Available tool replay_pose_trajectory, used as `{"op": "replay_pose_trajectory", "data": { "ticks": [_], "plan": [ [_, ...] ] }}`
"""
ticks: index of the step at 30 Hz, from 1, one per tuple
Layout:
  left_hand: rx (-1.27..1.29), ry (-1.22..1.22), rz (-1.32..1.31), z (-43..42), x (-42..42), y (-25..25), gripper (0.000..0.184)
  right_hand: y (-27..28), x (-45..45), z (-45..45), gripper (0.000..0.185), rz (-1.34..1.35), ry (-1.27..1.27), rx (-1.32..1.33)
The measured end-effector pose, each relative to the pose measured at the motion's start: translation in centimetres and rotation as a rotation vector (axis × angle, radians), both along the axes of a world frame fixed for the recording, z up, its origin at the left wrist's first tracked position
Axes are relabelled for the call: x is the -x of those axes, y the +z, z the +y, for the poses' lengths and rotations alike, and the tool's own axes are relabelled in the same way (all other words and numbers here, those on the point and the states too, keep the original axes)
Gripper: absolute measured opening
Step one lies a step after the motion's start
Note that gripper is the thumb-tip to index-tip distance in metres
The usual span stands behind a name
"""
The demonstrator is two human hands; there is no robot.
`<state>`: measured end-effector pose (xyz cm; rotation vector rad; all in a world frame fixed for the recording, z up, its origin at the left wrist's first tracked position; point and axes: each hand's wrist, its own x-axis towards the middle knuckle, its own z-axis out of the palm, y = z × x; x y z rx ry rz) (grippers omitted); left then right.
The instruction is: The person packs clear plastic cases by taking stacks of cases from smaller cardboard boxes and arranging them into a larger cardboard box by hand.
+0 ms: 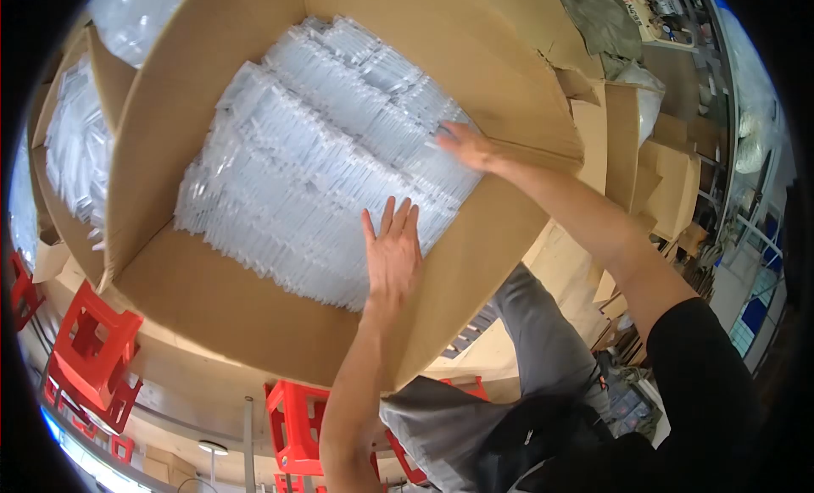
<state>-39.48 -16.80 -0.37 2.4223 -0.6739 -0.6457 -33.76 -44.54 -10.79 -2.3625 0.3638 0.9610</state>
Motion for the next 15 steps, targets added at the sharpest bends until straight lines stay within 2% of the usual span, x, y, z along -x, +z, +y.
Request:
{"op": "replay_pose_trajectory", "data": {
  "ticks": [3, 4, 5, 6, 8, 9, 11, 12, 14, 15],
  "plan": [
    [0.116, 0.085, 0.043, 4.1, 1.1, 7.1, 0.035, 7.6, -0.8, 0.4, 0.065, -0.012, -0.125, -0.042],
    [0.122, 0.061, 0.014, 5.8, 1.4, 9.9, 0.035, 10.9, -0.1, 0.8, 0.059, -0.067, -0.227, -0.137],
    [0.184, 0.112, 0.097, 7.7, 2.0, 12.8, 0.033, 14.6, 1.3, 1.7, 0.054, -0.122, -0.33, -0.232],
    [0.241, 0.156, 0.183, 10.2, 2.5, 15.8, 0.031, 19.0, 3.0, 3.1, 0.048, -0.17, -0.395, -0.217],
    [0.33, 0.155, 0.178, 15.7, 3.7, 21.2, 0.03, 27.0, 7.3, 6.1, 0.038, -0.265, -0.459, -0.176],
    [0.303, 0.142, 0.176, 18.9, 4.5, 23.6, 0.028, 29.5, 10.1, 7.6, 0.034, -0.312, -0.459, -0.149],
    [0.305, 0.191, 0.186, 25.4, 6.0, 27.9, 0.027, 32.7, 17.2, 12.7, 0.029, -0.469, -0.627, -0.294],
    [0.184, 0.205, 0.194, 29.0, 7.1, 29.4, 0.028, 36.0, 19.5, 16.5, 0.025, -0.39, -0.704, -0.362],
    [0.064, 0.197, 0.184, 36.5, 9.9, 30.5, 0.029, 42.8, 22.9, 22.3, 0.023, -0.218, -0.57, -0.405],
    [-0.028, 0.185, 0.16, 40.9, 11.9, 30.2, 0.029, 47.2, 23.4, 25.0, 0.024, -0.189, -0.401, -0.367]
  ]
}}
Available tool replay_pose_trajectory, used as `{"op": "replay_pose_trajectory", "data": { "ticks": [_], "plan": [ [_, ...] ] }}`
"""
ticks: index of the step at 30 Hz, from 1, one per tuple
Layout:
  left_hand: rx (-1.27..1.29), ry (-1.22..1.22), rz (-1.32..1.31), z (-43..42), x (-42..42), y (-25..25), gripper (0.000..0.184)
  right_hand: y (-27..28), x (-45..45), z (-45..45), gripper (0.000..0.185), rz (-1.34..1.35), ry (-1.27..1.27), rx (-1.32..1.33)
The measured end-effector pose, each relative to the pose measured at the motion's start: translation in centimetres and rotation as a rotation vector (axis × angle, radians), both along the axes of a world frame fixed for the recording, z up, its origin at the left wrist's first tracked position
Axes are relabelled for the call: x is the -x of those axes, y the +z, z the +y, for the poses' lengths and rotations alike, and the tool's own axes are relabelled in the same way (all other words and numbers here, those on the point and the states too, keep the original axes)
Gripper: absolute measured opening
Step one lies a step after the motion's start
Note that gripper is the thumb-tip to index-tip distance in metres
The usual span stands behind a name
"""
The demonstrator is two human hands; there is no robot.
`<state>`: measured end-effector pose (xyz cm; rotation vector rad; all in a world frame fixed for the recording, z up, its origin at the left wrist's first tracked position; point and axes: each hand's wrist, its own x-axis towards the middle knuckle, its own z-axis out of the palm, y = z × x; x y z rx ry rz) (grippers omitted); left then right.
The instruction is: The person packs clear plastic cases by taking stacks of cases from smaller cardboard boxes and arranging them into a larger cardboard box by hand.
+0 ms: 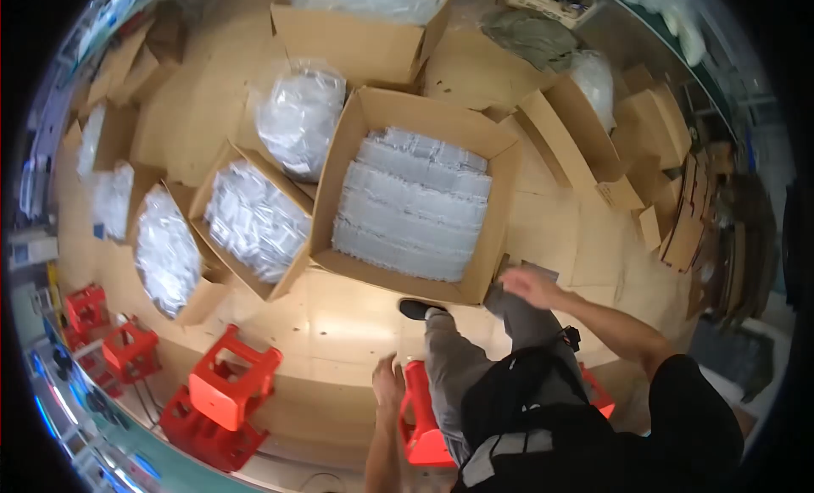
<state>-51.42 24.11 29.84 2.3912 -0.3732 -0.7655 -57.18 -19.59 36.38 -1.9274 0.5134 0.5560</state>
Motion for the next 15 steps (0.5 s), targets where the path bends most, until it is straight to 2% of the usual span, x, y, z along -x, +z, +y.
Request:
{"op": "replay_pose_trajectory", "data": {
  "ticks": [1, 2, 3, 5, 6, 8, 9, 11, 13, 15],
  "plan": [
    [-0.088, -0.012, 0.09, 4.7, 2.3, -0.3, 0.031, 3.5, 0.3, 1.9, 0.025, 0.007, 0.172, 0.061],
    [-0.271, -0.024, 0.235, 8.6, 4.2, -0.1, 0.035, 4.5, 1.8, 3.3, 0.028, -0.031, 0.218, 0.046],
    [-0.445, 0.001, 0.365, 13.4, 6.9, -2.4, 0.038, 4.9, 3.3, 4.5, 0.03, -0.074, 0.272, 0.034],
    [-0.294, -0.025, 0.326, 22.3, 11.5, -6.6, 0.027, 5.5, 4.9, 6.2, 0.029, -0.039, 0.17, 0.065],
    [-0.306, -0.019, 0.299, 23.5, 11.1, -5.9, 0.027, 5.2, 5.8, 7.2, 0.03, -0.011, 0.109, 0.074],
    [-0.203, 0.218, 0.356, 24.7, 12.3, -4.6, 0.027, 3.8, 5.9, 8.0, 0.031, -0.022, 0.022, 0.073],
    [-0.249, 0.26, 0.34, 26.2, 12.3, -4.7, 0.028, 2.7, 6.3, 9.2, 0.032, -0.018, -0.024, 0.05],
    [-0.325, 0.32, 0.25, 26.4, 8.8, -5.5, 0.03, 0.2, 5.0, 10.7, 0.031, 0.003, 0.195, 0.146],
    [-0.336, 0.315, 0.157, 26.1, 3.0, -6.2, 0.031, 0.4, 1.3, 14.4, 0.032, -0.017, 0.168, 0.172],
    [-0.11, 0.431, 0.137, 26.1, -3.0, -7.3, 0.024, -1.9, -2.8, 18.7, 0.038, -0.08, 0.167, 0.197]
  ]
}}
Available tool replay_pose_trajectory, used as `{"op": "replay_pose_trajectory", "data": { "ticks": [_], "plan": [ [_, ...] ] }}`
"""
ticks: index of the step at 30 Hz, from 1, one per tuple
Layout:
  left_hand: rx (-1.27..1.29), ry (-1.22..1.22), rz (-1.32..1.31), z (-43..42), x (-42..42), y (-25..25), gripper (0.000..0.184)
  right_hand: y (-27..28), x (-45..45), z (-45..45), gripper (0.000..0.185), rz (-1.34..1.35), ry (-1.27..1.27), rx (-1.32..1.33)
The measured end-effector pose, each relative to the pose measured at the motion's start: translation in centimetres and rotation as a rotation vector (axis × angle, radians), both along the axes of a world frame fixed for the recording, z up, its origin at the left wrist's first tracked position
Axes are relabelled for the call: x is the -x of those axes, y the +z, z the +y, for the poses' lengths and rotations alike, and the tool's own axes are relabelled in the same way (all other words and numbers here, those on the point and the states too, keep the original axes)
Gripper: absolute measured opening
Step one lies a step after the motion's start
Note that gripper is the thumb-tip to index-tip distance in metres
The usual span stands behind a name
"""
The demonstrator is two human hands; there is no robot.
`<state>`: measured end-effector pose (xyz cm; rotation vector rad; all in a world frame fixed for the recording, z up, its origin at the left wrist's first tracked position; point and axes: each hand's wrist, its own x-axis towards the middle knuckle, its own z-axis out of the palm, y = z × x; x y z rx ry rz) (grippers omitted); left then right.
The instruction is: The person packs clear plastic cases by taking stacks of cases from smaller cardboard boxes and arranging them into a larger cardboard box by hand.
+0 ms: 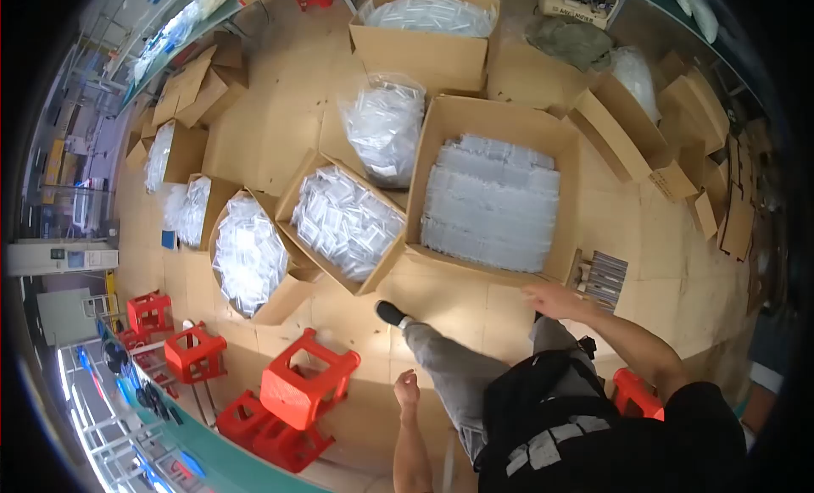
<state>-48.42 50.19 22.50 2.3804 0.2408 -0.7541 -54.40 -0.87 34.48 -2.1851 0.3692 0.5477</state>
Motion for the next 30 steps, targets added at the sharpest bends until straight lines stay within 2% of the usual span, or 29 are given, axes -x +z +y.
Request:
{"op": "replay_pose_trajectory", "data": {
  "ticks": [3, 5, 6, 7, 8, 9, 10, 11, 13, 14, 16, 17, 18, 20, 22, 24, 25, 27, 30],
  "plan": [
    [0.446, 0.162, 0.051, 0.6, -10.3, -2.8, 0.027, -2.6, -11.8, 9.7, 0.051, 0.016, 0.112, -0.067],
    [0.509, 0.152, 0.121, 0.8, -18.0, -3.6, 0.03, -6.8, -20.5, 17.5, 0.058, -0.078, 0.121, -0.152],
    [0.581, 0.141, 0.133, 1.7, -21.5, -5.8, 0.03, -10.8, -25.3, 20.6, 0.061, -0.163, 0.098, -0.155],
    [0.571, 0.014, 0.082, 2.3, -25.8, -8.5, 0.03, -13.7, -30.4, 23.0, 0.065, -0.261, 0.021, -0.261],
    [0.548, -0.087, 0.062, 4.1, -28.5, -10.2, 0.029, -20.1, -35.1, 26.4, 0.071, -0.22, -0.085, -0.204],
    [0.656, 0.112, 0.176, 4.6, -31.1, -10.8, 0.026, -22.3, -40.2, 27.5, 0.075, -0.007, -0.115, -0.161],
    [0.628, 0.231, 0.223, 5.1, -33.5, -11.6, 0.025, -27.4, -43.9, 28.8, 0.079, -0.014, -0.215, -0.08],
    [0.632, 0.274, 0.235, 6.0, -35.4, -12.8, 0.028, -33.6, -46.9, 30.0, 0.095, 0.057, -0.332, 0.069],
    [0.664, 0.258, 0.25, 7.4, -38.5, -14.0, 0.028, -40.9, -51.2, 31.3, 0.114, 0.274, -0.553, 0.357],
    [0.667, 0.276, 0.26, 8.2, -39.5, -14.8, 0.028, -43.0, -52.4, 32.0, 0.117, 0.349, -0.645, 0.31],
    [0.616, 0.238, 0.309, 8.8, -41.0, -15.2, 0.027, -43.4, -52.4, 33.5, 0.12, 0.458, -0.739, 0.27],
    [0.613, 0.219, 0.327, 9.1, -41.4, -16.0, 0.027, -42.5, -52.2, 33.3, 0.118, 0.404, -0.692, 0.257],
    [0.594, 0.167, 0.32, 9.9, -41.2, -17.4, 0.034, -41.6, -52.3, 32.9, 0.116, 0.335, -0.642, 0.244],
    [0.612, 0.166, 0.355, 9.4, -41.4, -17.9, 0.031, -40.3, -52.2, 32.0, 0.11, 0.348, -0.596, 0.231],
    [0.617, 0.148, 0.378, 8.8, -42.2, -17.2, 0.028, -38.0, -52.1, 31.4, 0.104, 0.351, -0.564, 0.201],
    [0.566, 0.149, 0.441, 6.8, -43.3, -16.1, 0.031, -34.6, -52.2, 30.3, 0.09, 0.33, -0.61, 0.027],
    [0.573, 0.118, 0.432, 5.6, -44.0, -15.5, 0.031, -34.4, -51.8, 30.4, 0.078, 0.257, -0.633, 0.058],
    [0.546, 0.239, 0.504, 3.5, -45.3, -14.3, 0.037, -32.9, -50.7, 30.2, 0.076, 0.206, -0.705, -0.019],
    [0.558, 0.208, 0.524, -0.2, -47.3, -11.5, 0.044, -30.1, -49.5, 30.2, 0.063, 0.067, -0.848, -0.154]
  ]
}}
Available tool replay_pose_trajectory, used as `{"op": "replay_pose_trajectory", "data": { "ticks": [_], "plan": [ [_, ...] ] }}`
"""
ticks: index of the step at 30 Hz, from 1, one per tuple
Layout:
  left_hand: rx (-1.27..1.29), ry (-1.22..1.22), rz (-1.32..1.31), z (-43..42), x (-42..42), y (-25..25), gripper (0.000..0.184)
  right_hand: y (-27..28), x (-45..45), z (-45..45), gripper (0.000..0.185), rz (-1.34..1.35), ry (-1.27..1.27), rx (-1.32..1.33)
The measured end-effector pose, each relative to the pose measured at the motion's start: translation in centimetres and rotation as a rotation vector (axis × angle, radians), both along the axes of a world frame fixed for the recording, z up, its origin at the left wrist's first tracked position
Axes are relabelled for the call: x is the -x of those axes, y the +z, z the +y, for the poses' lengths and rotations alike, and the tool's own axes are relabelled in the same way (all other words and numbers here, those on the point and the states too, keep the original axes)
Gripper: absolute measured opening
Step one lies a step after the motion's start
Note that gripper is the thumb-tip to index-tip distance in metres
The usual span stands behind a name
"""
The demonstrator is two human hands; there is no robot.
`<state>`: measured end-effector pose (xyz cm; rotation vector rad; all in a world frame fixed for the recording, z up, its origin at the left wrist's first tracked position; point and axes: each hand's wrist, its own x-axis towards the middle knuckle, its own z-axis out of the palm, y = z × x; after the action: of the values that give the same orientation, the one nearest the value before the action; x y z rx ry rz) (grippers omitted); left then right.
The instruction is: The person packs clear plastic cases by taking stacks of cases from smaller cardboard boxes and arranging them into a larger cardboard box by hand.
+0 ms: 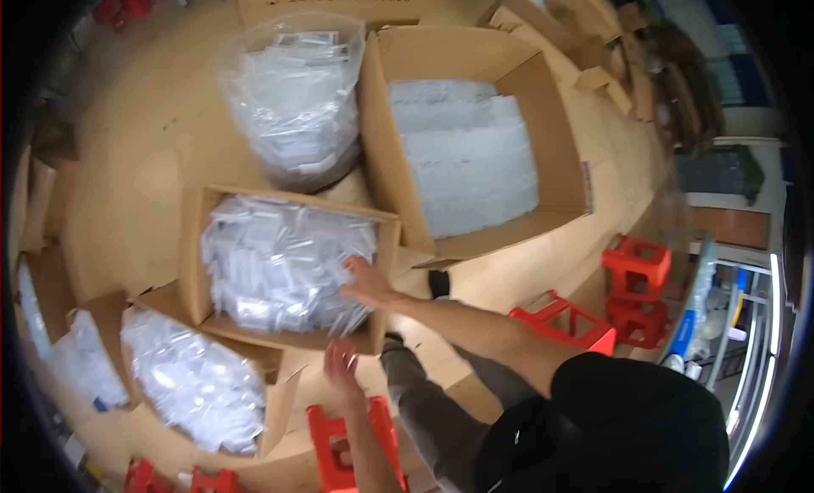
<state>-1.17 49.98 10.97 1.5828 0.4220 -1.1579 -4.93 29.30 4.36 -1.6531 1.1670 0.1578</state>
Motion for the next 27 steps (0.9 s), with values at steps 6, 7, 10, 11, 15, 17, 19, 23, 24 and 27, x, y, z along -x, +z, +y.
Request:
{"op": "replay_pose_trajectory", "data": {
  "ticks": [6, 7, 10, 11, 15, 17, 19, 23, 24, 27],
  "plan": [
    [0.39, 0.164, 0.536, -7.6, -2.8, 2.6, 0.077, 8.5, 2.8, -0.6, 0.053, -0.296, 0.234, 0.077],
    [0.517, 0.172, 0.612, -8.5, -2.8, 2.7, 0.079, 10.2, 3.2, -0.5, 0.053, -0.3, 0.362, 0.14],
    [0.568, 0.151, 0.823, -8.0, -2.9, -0.1, 0.072, 12.0, 4.8, -0.1, 0.054, -0.389, 0.489, 0.296],
    [0.615, 0.113, 0.937, -7.3, -3.0, -1.6, 0.068, 12.1, 5.2, 0.3, 0.055, -0.479, 0.501, 0.398],
    [0.441, -0.043, 0.756, -7.7, -3.3, -0.7, 0.055, 12.6, 5.6, 2.2, 0.062, -0.403, 0.598, 0.347],
    [0.432, -0.041, 0.79, -5.5, -4.6, -1.9, 0.051, 12.2, 5.0, 4.6, 0.064, -0.347, 0.579, 0.174],
    [0.362, -0.059, 0.593, -3.3, -5.6, -2.7, 0.045, 12.2, 3.7, 7.0, 0.062, -0.32, 0.589, 0.134],
    [0.134, -0.388, -0.07, 0.7, -9.5, -2.4, 0.037, 13.1, 1.9, 11.1, 0.046, -0.142, -0.073, -0.016],
    [0.073, -0.518, -0.132, 1.0, -10.3, -0.8, 0.036, 14.0, 0.4, 10.6, 0.044, -0.138, -0.287, -0.133],
    [0.268, -0.685, -0.208, 2.4, -8.5, 0.7, 0.039, 11.6, -1.7, 11.9, 0.073, -0.107, -0.273, 0.04]
  ]
}}
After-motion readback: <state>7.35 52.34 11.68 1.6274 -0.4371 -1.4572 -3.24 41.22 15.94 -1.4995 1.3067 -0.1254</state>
